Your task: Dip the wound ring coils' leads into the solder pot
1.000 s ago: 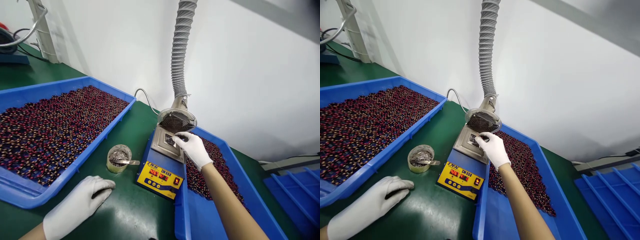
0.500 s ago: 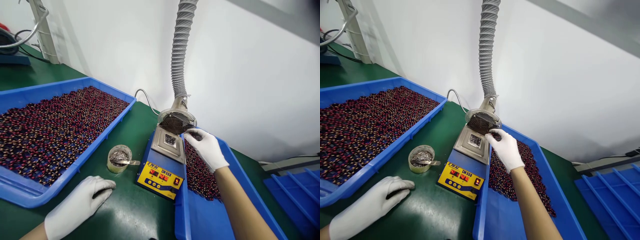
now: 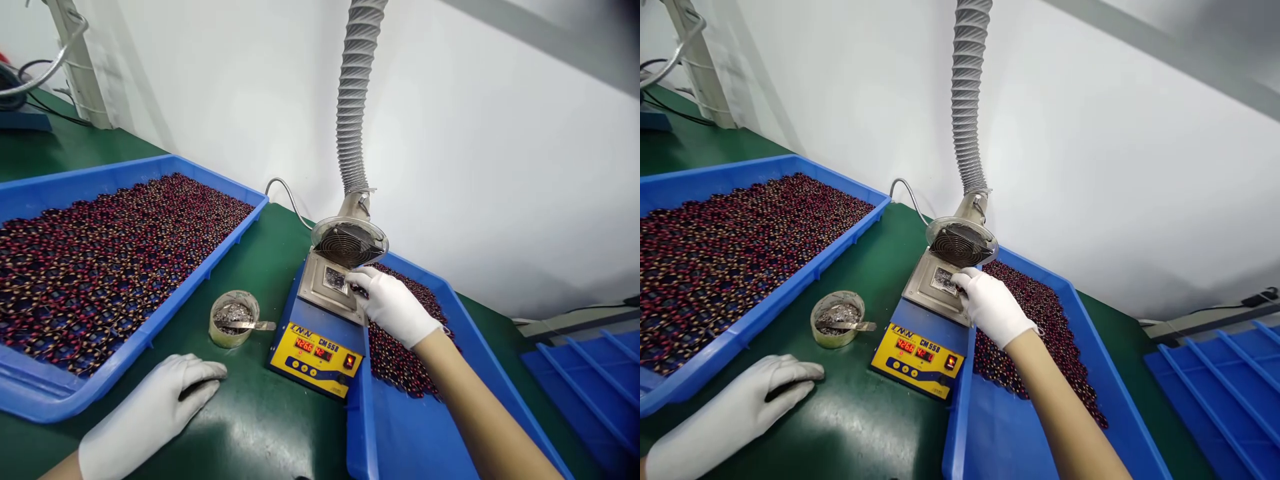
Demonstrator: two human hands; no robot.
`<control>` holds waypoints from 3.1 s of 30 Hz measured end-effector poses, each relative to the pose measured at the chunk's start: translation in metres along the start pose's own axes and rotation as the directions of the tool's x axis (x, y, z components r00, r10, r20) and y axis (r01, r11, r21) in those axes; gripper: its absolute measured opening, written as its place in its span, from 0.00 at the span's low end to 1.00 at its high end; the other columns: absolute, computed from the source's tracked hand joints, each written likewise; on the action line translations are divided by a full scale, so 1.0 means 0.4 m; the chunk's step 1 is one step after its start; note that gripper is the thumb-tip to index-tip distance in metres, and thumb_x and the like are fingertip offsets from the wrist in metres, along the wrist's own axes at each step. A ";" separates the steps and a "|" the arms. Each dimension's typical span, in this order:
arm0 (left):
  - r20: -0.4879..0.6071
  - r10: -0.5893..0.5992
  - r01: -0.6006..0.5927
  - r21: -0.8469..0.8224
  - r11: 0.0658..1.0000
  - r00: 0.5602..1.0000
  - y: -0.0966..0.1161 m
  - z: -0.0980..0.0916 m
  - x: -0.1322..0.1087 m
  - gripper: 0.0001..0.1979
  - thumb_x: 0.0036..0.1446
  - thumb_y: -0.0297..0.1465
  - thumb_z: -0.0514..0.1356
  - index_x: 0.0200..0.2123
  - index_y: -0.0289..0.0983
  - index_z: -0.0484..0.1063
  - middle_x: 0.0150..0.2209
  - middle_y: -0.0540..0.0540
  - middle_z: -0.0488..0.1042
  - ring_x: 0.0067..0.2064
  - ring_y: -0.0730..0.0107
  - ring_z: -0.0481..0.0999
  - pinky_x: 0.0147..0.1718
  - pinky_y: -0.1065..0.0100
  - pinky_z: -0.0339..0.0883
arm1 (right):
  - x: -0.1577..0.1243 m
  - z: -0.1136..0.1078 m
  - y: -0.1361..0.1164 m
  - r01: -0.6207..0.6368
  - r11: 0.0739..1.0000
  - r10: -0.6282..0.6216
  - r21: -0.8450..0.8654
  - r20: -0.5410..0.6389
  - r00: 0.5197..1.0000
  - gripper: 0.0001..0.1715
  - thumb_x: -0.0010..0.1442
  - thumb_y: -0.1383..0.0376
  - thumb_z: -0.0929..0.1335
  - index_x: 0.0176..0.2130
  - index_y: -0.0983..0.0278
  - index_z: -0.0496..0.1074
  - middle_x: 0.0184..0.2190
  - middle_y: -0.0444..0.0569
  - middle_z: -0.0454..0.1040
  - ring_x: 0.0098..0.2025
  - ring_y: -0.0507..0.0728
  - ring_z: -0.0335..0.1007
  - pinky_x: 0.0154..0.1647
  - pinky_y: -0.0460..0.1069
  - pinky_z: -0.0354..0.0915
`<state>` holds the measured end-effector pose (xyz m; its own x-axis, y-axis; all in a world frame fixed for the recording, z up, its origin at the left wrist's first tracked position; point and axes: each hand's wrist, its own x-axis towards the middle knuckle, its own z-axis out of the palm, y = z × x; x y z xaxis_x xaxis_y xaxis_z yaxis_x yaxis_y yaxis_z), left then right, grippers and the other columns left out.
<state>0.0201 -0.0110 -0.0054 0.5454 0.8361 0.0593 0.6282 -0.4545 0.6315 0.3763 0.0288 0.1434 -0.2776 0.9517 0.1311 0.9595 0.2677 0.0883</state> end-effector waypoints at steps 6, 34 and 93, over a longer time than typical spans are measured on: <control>-0.007 0.011 -0.011 -0.003 1.000 1.000 -0.003 0.001 0.002 0.14 0.62 0.42 0.53 0.44 0.48 0.75 0.40 0.51 0.78 0.43 0.64 0.76 0.44 0.67 0.69 | 0.019 -0.011 -0.014 0.046 0.991 -0.034 -0.123 0.092 0.995 0.16 0.59 0.75 0.63 0.44 0.64 0.74 0.43 0.54 0.75 0.43 0.61 0.72 0.42 0.52 0.68; -0.060 0.059 -0.058 0.015 0.998 0.996 0.008 -0.009 0.011 0.12 0.60 0.40 0.56 0.41 0.48 0.77 0.38 0.52 0.80 0.40 0.67 0.78 0.41 0.72 0.71 | 0.004 -0.033 0.024 -0.164 0.974 0.193 0.157 -0.190 0.963 0.13 0.57 0.68 0.65 0.42 0.62 0.74 0.44 0.53 0.75 0.45 0.62 0.71 0.47 0.57 0.65; 0.174 0.381 -0.408 0.168 0.897 0.908 0.204 0.064 -0.080 0.16 0.59 0.32 0.57 0.51 0.42 0.69 0.40 0.44 0.77 0.39 0.61 0.74 0.40 0.61 0.65 | -0.326 -0.194 -0.315 -0.202 0.699 0.601 0.686 -0.410 0.686 0.10 0.60 0.61 0.67 0.43 0.57 0.72 0.41 0.45 0.77 0.42 0.56 0.74 0.45 0.53 0.70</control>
<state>0.0681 -0.0829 0.0243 0.8311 0.5327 0.1596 0.4341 -0.8008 0.4126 0.2879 -0.1408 0.1917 0.3663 0.7521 0.5478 0.7599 0.0979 -0.6426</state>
